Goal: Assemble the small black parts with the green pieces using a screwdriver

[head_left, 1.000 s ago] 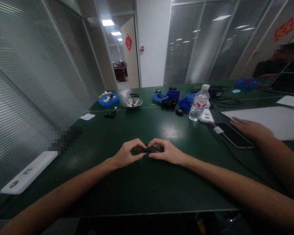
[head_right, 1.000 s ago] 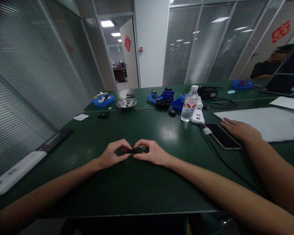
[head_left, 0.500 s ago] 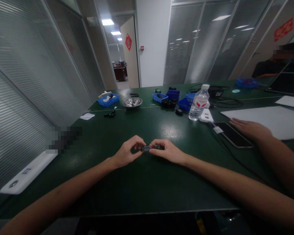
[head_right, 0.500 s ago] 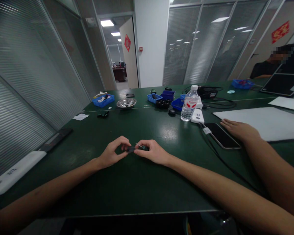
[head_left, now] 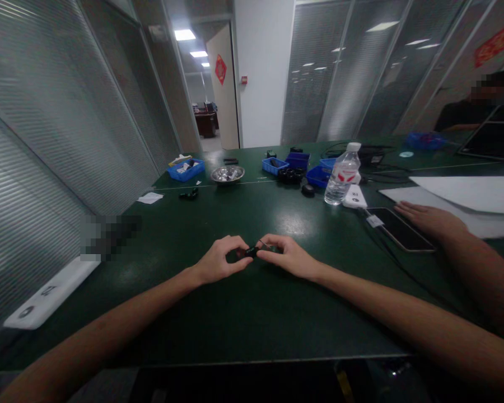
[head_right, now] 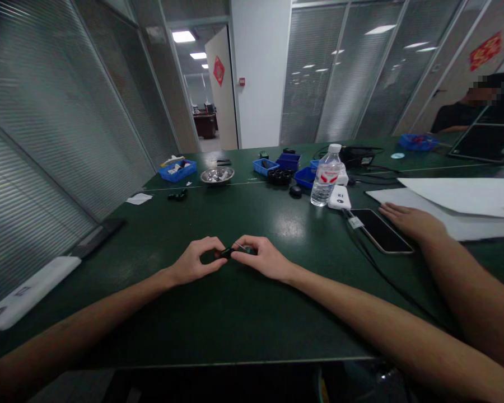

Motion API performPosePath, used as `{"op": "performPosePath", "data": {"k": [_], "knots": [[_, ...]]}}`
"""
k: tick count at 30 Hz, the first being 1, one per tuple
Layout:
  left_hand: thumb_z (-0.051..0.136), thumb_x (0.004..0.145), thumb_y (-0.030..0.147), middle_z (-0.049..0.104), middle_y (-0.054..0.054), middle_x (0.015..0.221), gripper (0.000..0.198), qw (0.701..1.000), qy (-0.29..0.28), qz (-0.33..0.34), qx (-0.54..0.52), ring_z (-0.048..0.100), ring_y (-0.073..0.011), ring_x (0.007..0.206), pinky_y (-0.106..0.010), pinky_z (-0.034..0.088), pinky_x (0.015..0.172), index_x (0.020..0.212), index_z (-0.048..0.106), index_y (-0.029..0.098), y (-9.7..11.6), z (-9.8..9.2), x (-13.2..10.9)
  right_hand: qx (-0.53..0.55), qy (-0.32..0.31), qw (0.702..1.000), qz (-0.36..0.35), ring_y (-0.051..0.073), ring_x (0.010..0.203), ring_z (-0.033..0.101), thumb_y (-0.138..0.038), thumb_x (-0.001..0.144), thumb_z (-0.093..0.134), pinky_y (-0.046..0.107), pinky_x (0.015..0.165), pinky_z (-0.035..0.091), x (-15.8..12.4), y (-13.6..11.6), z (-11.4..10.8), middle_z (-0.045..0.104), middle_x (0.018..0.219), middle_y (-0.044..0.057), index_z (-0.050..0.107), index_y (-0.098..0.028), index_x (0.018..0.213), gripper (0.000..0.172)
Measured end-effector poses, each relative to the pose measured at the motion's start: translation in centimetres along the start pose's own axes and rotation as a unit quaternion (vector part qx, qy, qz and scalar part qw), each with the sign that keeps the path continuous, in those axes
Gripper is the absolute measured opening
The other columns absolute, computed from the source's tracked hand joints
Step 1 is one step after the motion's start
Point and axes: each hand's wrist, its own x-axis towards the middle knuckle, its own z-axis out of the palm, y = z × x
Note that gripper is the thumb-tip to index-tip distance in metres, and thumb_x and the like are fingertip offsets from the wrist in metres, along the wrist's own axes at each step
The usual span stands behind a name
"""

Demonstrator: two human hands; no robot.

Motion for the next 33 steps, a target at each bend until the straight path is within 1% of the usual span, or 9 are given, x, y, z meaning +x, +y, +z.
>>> {"op": "performPosePath", "data": {"k": [3,6,9,14,18,21,26,30,33], "knots": [[0.065,0.097,0.031,0.065,-0.003,0.097,0.015,1.0,0.004,0.0,0.014,0.06,-0.0182,0.088,-0.033,0.046,0.084,0.104,0.066,0.018,0.06,0.0,-0.03,-0.001,0.006,1.0,-0.01,0.017,0.09,0.059,-0.047,0.095,0.067,0.031,0.08,0.045,-0.01,-0.12,0.0,0.068,0.102,0.001,0.07,-0.021,0.109,0.03],[0.065,0.097,0.03,0.065,-0.004,0.099,0.015,1.0,0.001,0.001,0.01,0.06,-0.0182,0.089,-0.032,0.047,0.082,0.105,0.065,0.018,0.08,0.03,-0.01,-0.001,0.001,1.0,-0.007,0.016,0.085,0.058,-0.046,0.094,0.069,0.03,0.076,0.045,-0.05,-0.12,-0.02,0.067,0.099,0.001,0.07,-0.021,0.11,0.03],[0.066,0.097,0.03,0.065,-0.004,0.103,0.016,1.0,-0.013,0.005,0.013,0.06,-0.0184,0.092,-0.032,0.047,0.083,0.108,0.065,0.018,0.07,0.06,0.04,-0.002,-0.001,1.0,-0.007,0.015,0.083,0.057,-0.047,0.093,0.07,0.029,0.074,0.045,-0.06,0.04,0.02,0.068,0.101,0.001,0.07,-0.022,0.111,0.031],[0.067,0.097,0.029,0.066,-0.004,0.108,0.021,0.998,-0.047,0.008,0.037,0.061,-0.0186,0.096,-0.033,0.047,0.087,0.116,0.065,0.02,0.05,0.12,0.11,0.006,-0.02,0.999,-0.028,0.015,0.084,0.059,-0.046,0.092,0.071,0.029,0.075,0.046,0.0,0.35,0.17,0.069,0.104,0.001,0.071,-0.022,0.11,0.03],[0.068,0.096,0.027,0.066,-0.004,0.11,0.024,0.998,-0.051,0.01,0.045,0.062,-0.0186,0.096,-0.033,0.049,0.088,0.119,0.064,0.02,0.01,0.19,0.11,0.001,-0.018,0.999,-0.036,0.016,0.086,0.06,-0.044,0.092,0.072,0.03,0.076,0.046,0.02,0.46,0.23,0.07,0.103,0.001,0.071,-0.023,0.11,0.028],[0.068,0.096,0.025,0.067,-0.005,0.11,0.023,0.998,-0.029,0.019,0.046,0.062,-0.0191,0.097,-0.034,0.049,0.088,0.118,0.065,0.02,-0.09,0.25,0.05,0.004,-0.015,0.999,-0.035,0.016,0.085,0.06,-0.044,0.091,0.073,0.03,0.076,0.047,0.01,0.41,0.26,0.07,0.103,0.001,0.071,-0.023,0.111,0.029],[0.068,0.095,0.021,0.066,-0.005,0.108,0.019,0.997,0.04,0.06,0.032,0.062,-0.0196,0.099,-0.036,0.05,0.089,0.114,0.067,0.019,-0.37,0.29,-0.13,0.008,-0.002,1.0,-0.025,0.017,0.09,0.062,-0.043,0.089,0.075,0.031,0.082,0.049,0.01,0.0,0.32,0.071,0.108,0.003,0.07,-0.021,0.111,0.031],[0.069,0.094,0.021,0.063,-0.006,0.105,0.018,0.992,0.079,0.091,0.027,0.061,-0.0188,0.095,-0.033,0.052,0.082,0.111,0.067,0.018,-0.53,0.37,-0.26,-0.005,-0.001,1.0,-0.028,0.017,0.086,0.062,-0.041,0.091,0.072,0.031,0.078,0.049,0.02,0.13,0.28,0.071,0.106,0.003,0.069,-0.02,0.113,0.03],[0.072,0.092,0.023,0.062,-0.007,0.103,0.018,0.99,0.087,0.107,0.028,0.06,-0.0185,0.093,-0.032,0.052,0.079,0.108,0.067,0.018,-0.74,0.48,-0.38,-0.022,-0.007,0.999,-0.042,0.017,0.088,0.062,-0.037,0.094,0.068,0.031,0.078,0.048,0.07,0.55,0.3,0.071,0.106,0.003,0.07,-0.021,0.114,0.026]]}}
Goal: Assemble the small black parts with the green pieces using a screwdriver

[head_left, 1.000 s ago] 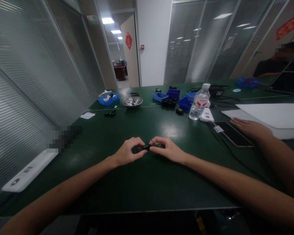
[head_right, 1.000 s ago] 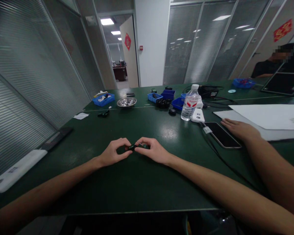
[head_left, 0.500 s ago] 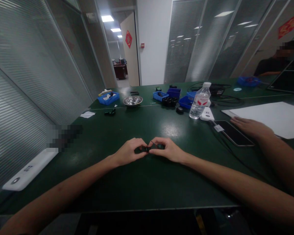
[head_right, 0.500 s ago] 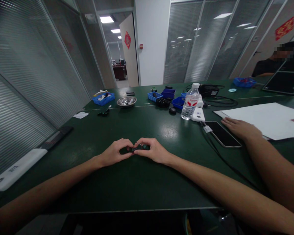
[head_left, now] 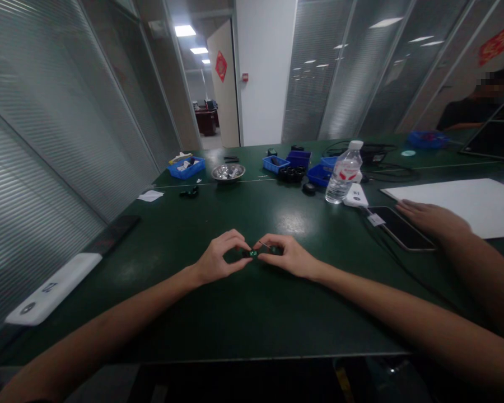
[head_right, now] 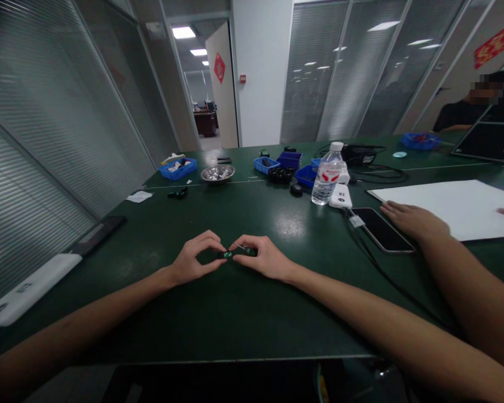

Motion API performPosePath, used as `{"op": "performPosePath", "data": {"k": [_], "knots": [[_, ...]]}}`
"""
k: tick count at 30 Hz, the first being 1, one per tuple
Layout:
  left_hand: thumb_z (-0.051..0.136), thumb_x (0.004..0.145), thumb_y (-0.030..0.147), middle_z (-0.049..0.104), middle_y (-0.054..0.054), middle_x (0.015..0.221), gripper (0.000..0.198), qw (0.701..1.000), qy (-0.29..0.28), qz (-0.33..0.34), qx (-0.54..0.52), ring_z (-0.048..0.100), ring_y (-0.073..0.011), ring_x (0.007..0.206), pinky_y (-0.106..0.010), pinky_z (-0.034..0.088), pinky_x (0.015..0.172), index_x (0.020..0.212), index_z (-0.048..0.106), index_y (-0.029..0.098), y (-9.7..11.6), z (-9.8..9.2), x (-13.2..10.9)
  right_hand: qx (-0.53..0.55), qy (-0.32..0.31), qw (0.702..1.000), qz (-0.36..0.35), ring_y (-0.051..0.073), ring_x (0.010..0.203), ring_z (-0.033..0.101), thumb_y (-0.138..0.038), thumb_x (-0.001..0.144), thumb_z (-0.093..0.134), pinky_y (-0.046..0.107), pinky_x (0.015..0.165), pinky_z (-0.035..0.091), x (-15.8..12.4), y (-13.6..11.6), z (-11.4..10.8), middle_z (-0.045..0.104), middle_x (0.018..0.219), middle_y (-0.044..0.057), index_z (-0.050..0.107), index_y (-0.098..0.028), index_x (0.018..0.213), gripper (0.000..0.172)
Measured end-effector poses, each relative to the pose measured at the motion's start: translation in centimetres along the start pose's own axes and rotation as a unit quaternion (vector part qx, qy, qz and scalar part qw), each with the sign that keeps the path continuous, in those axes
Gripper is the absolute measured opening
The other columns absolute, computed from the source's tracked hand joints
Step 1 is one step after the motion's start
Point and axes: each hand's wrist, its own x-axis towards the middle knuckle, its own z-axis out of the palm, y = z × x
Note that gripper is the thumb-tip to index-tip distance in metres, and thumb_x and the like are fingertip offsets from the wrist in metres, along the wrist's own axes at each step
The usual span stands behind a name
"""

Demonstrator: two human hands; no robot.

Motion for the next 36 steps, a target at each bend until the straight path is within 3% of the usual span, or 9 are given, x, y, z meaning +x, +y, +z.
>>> {"op": "performPosePath", "data": {"k": [8,15,20,25,30,36], "knots": [[0.072,0.093,0.026,0.063,-0.007,0.105,0.021,1.0,-0.018,0.014,0.003,0.061,-0.0191,0.094,-0.032,0.052,0.08,0.111,0.067,0.019,-0.1,0.0,-0.1,-0.053,-0.01,0.999,-0.008,0.014,0.075,0.058,-0.035,0.094,0.067,0.027,0.068,0.044,0.0,0.2,0.3,0.068,0.091,-0.001,0.07,-0.021,0.112,0.023],[0.065,0.095,0.025,0.066,-0.005,0.106,0.013,0.995,-0.055,-0.073,0.042,0.059,-0.0214,0.1,-0.038,0.048,0.091,0.106,0.064,0.019,0.7,-0.3,0.6,-0.13,0.032,0.991,-0.024,0.015,0.077,0.063,-0.036,0.096,0.064,0.027,0.07,0.047,-0.3,0.4,0.3,0.073,0.097,0.001,0.07,-0.022,0.116,0.024],[0.067,0.093,0.029,0.065,-0.005,0.109,0.014,0.984,-0.108,-0.114,0.081,0.057,-0.0228,0.101,-0.039,0.047,0.089,0.105,0.065,0.02,0.2,-0.1,0.7,-0.279,0.011,0.959,-0.048,0.018,0.082,0.067,-0.041,0.103,0.054,0.03,0.073,0.047,-0.6,-0.2,0.8,0.074,0.1,0.005,0.069,-0.022,0.122,0.031],[0.067,0.093,0.029,0.065,-0.005,0.108,0.014,0.981,-0.118,-0.122,0.093,0.057,-0.0232,0.101,-0.039,0.046,0.091,0.103,0.065,0.021,0.0,0.1,0.8,-0.4,-0.02,0.912,-0.093,0.017,0.077,0.064,-0.037,0.109,0.038,0.028,0.066,0.042,-0.6,-0.6,0.2,0.071,0.095,0.008,0.067,-0.021,0.13,0.039],[0.068,0.091,0.03,0.065,-0.005,0.109,0.014,0.979,-0.12,-0.127,0.105,0.057,-0.0236,0.099,-0.038,0.046,0.089,0.102,0.065,0.02,0.4,0.0,0.6,-0.406,-0.031,0.908,-0.099,0.016,0.077,0.063,-0.037,0.108,0.04,0.027,0.067,0.041,-0.3,0.1,-0.8,0.07,0.096,0.006,0.067,-0.022,0.122,0.034],[0.068,0.094,0.035,0.067,-0.005,0.113,0.024,0.981,-0.119,-0.121,0.09,0.058,-0.0239,0.104,-0.041,0.044,0.094,0.114,0.066,0.022,0.3,0.1,0.6,-0.411,-0.026,0.905,-0.107,0.016,0.074,0.06,-0.037,0.107,0.044,0.028,0.063,0.038,-0.3,0.7,-0.8,0.067,0.094,0.006,0.07,-0.02,0.112,0.031]]}}
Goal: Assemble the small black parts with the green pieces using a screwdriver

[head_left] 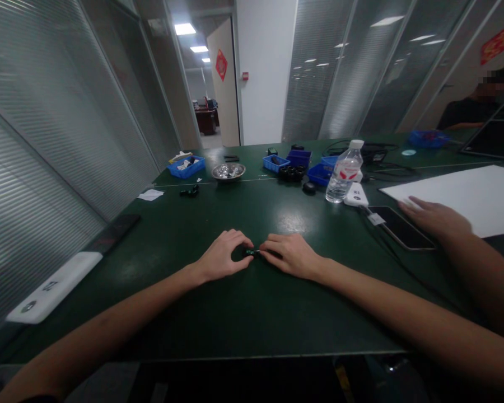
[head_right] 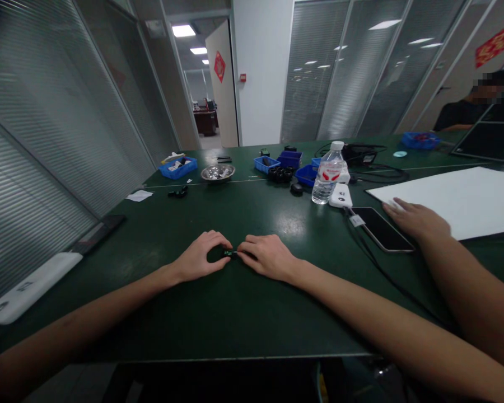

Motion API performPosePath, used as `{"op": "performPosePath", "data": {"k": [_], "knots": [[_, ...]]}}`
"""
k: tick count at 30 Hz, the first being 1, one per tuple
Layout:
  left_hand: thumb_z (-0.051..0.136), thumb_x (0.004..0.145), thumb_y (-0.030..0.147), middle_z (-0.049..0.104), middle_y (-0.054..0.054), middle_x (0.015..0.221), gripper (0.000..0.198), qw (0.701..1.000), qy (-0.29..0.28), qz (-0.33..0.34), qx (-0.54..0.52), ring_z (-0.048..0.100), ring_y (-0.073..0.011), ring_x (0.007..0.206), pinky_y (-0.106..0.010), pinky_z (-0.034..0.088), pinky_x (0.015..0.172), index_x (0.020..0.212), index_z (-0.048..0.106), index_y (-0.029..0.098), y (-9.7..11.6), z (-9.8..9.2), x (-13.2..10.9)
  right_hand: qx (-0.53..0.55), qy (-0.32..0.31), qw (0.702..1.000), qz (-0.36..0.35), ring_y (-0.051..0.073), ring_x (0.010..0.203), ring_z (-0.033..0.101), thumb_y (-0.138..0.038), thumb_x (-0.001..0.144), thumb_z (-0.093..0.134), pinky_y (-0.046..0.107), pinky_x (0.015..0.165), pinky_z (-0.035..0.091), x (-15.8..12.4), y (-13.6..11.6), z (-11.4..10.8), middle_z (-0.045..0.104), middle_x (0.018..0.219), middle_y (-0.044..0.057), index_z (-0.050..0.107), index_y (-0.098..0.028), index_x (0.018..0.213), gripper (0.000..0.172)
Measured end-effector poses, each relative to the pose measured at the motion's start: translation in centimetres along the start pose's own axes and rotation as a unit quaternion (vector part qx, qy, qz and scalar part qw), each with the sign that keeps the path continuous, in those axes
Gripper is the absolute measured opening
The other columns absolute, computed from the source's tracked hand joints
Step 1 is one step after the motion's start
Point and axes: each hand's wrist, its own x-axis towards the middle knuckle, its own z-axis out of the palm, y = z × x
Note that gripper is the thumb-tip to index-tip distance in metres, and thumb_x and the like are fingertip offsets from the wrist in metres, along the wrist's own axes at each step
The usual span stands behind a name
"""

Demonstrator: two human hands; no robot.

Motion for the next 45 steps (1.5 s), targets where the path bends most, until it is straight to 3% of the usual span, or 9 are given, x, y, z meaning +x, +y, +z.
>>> {"op": "performPosePath", "data": {"k": [9,20,37,45], "knots": [[0.065,0.095,0.034,0.067,-0.004,0.099,0.017,1.0,0.002,-0.003,-0.009,0.06,-0.0216,0.092,-0.038,0.045,0.085,0.104,0.067,0.02,-0.21,0.06,0.16,0.018,0.001,1.0,-0.002,0.015,0.074,0.061,-0.038,0.106,0.046,0.028,0.064,0.04,-0.08,-0.13,0.0,0.067,0.096,0.006,0.074,-0.024,0.117,0.033],[0.063,0.098,0.037,0.064,-0.005,0.101,0.019,0.998,-0.029,-0.002,-0.051,0.059,-0.0202,0.092,-0.034,0.049,0.081,0.103,0.065,0.019,-0.5,0.01,0.1,0.008,-0.011,1.0,-0.009,0.015,0.073,0.059,-0.038,0.105,0.048,0.027,0.062,0.038,-0.12,0.04,0.24,0.066,0.096,0.006,0.074,-0.024,0.119,0.032],[0.064,0.099,0.034,0.062,-0.004,0.099,0.017,0.994,-0.039,0.008,-0.103,0.059,-0.018,0.088,-0.03,0.048,0.077,0.099,0.063,0.018,-0.86,-0.08,0.28,0.028,-0.008,0.999,-0.02,0.015,0.073,0.059,-0.038,0.108,0.044,0.028,0.064,0.04,-0.18,0.43,0.54,0.064,0.097,0.006,0.073,-0.023,0.121,0.035],[0.064,0.099,0.037,0.063,-0.005,0.1,0.019,0.994,-0.039,0.003,-0.104,0.059,-0.0184,0.088,-0.031,0.048,0.077,0.1,0.063,0.018,-0.81,-0.08,0.21,-0.011,-0.019,1.0,-0.019,0.014,0.072,0.058,-0.037,0.108,0.042,0.027,0.062,0.038,-0.26,-0.11,0.5,0.063,0.096,0.006,0.071,-0.022,0.12,0.035]]}}
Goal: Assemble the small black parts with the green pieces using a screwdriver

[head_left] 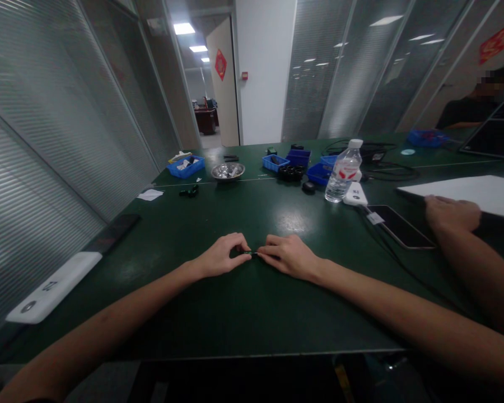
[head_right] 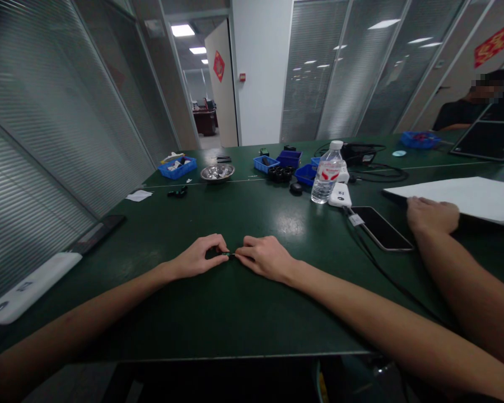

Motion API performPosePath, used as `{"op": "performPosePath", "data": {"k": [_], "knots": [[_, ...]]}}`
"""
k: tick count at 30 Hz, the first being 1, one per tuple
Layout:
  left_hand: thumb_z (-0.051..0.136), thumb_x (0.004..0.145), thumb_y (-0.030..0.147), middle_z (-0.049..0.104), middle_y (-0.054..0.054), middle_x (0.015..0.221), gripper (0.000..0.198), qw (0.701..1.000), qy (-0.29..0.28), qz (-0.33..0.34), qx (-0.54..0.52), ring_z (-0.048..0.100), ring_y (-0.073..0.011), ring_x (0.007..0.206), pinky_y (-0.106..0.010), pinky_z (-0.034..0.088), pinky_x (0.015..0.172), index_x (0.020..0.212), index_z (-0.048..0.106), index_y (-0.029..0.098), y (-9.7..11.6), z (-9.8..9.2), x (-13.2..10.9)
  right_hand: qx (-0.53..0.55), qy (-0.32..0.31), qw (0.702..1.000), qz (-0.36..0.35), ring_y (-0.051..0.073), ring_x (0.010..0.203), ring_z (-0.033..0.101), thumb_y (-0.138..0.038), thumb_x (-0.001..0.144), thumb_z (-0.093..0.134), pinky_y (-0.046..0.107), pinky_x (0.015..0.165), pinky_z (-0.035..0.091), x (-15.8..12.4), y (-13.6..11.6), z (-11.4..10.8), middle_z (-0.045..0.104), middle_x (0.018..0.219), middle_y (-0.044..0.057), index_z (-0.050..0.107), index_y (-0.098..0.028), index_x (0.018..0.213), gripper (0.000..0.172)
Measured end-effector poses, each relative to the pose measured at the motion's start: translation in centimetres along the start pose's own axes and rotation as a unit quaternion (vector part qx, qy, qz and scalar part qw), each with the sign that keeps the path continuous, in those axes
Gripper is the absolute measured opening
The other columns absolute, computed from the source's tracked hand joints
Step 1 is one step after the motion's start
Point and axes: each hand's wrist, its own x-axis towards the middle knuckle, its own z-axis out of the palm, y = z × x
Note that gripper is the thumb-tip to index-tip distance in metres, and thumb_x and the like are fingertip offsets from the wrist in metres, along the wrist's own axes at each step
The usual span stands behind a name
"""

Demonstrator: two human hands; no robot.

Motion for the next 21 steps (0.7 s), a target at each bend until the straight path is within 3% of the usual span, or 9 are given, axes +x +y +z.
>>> {"op": "performPosePath", "data": {"k": [14,21], "knots": [[0.063,0.1,0.034,0.062,-0.005,0.1,0.017,1.0,-0.005,0.021,-0.005,0.059,-0.0181,0.089,-0.03,0.047,0.079,0.103,0.065,0.018,-0.4,0.2,0.0,-0.067,0.011,0.998,-0.015,0.012,0.07,0.054,-0.033,0.108,0.043,0.027,0.058,0.032,0.0,-0.3,0.6,0.062,0.093,0.004,0.069,-0.02,0.117,0.031],[0.061,0.101,0.034,0.063,-0.005,0.1,0.017,0.999,-0.01,0.034,-0.011,0.059,-0.0182,0.09,-0.03,0.046,0.08,0.104,0.065,0.018,-0.4,0.1,0.1,-0.124,-0.01,0.992,-0.025,0.011,0.065,0.052,-0.032,0.109,0.04,0.028,0.055,0.026,0.3,-1.1,-0.7,0.062,0.089,0.004,0.067,-0.018,0.112,0.031]]}}
